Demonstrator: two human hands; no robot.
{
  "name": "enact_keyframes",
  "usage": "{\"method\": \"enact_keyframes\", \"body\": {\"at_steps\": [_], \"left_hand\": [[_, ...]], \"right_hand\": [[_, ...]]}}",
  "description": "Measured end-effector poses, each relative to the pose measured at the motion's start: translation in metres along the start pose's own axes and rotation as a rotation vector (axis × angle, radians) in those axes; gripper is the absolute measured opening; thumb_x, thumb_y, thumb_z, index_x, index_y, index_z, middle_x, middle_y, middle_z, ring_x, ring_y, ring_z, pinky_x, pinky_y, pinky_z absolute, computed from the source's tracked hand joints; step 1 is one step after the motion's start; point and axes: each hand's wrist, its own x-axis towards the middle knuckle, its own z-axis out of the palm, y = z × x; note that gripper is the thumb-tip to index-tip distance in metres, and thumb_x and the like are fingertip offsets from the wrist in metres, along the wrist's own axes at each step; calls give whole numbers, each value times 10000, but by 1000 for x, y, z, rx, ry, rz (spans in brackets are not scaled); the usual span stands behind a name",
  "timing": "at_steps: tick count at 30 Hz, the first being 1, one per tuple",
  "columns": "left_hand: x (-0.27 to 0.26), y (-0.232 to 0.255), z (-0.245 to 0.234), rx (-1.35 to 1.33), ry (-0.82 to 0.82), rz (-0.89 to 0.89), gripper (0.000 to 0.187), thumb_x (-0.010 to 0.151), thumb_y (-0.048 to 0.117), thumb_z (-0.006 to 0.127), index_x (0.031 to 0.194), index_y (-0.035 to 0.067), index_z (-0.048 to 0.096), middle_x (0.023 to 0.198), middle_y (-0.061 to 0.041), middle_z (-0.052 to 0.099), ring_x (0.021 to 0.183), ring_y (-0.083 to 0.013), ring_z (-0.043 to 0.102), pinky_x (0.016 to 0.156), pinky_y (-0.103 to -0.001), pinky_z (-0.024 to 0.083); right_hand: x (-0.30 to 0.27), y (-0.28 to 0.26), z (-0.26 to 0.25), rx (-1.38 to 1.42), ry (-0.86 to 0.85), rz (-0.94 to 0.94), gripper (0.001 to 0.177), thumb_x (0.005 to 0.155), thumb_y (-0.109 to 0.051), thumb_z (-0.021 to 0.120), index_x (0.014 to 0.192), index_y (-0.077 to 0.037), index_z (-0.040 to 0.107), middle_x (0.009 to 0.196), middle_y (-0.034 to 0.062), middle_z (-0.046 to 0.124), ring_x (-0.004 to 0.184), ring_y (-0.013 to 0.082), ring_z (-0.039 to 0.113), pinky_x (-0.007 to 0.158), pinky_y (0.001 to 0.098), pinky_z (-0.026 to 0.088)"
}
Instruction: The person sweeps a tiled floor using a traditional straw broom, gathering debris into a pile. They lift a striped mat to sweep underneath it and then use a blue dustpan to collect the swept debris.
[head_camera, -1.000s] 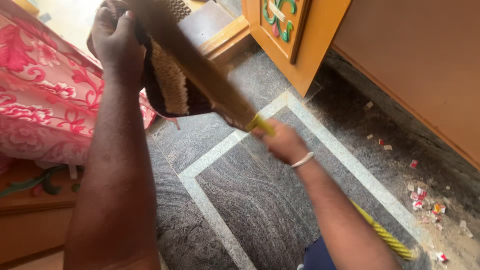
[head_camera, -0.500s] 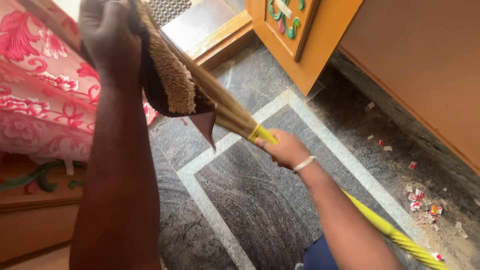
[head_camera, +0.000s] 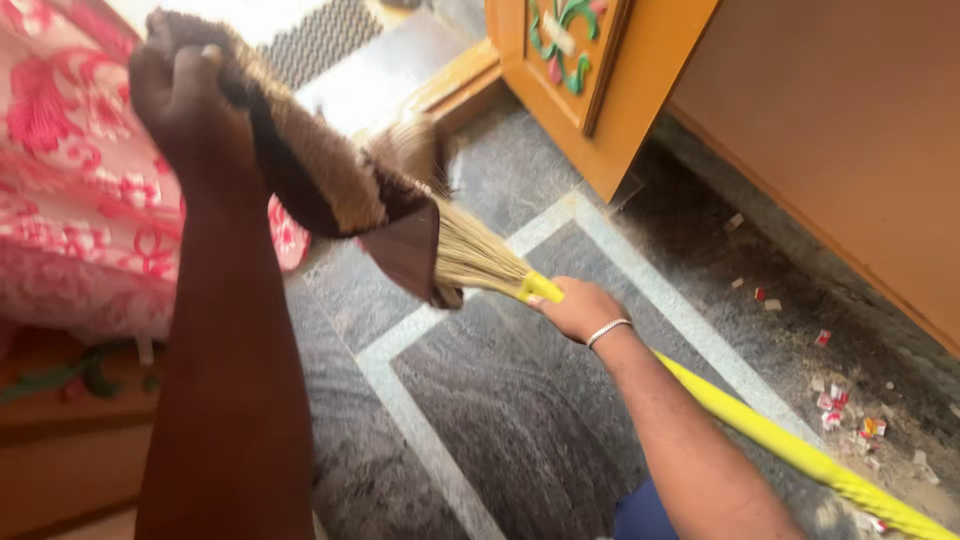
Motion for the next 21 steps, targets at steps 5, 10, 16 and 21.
{"method": "enact_keyframes", "body": {"at_steps": [5,10,16,21], "left_hand": [[-9,26,-1,180,142,-26,106,939,-26,537,990,34,607,899,-25,606,768,-123,582,713,-291,508],[-12,10,4,-30,56,25,79,986,-44,531,954,10,579,857,-23,540,735,-108,495,708,-276,451],[-25,44,2,88,118,59,98,972,-22,528,1025,37,585,917,-6,567,801,-100,529,792,-285,488],[-25,43,0,80,85,96,88,1030,-42,530,1084,14,570,946,-34,552,824,-121,521,794,-306,473]], "right_hand": [[-24,-14,-41,168,239,137,493,919,-608,621,1146,-181,714,773,133,728,658,277,694,628,450,533],[-25,-26,-21,483,-161,137,499,893,-579,670,1122,-139,731,742,137,649,613,257,620,578,434,503],[-16,1,-36,-65,180,88,477,918,-622,670,1140,-205,734,763,6,637,681,141,566,626,363,467],[-33,0,-24,629,-249,102,520,868,-609,665,1132,-163,707,694,-1,560,594,150,518,585,425,462]]}}
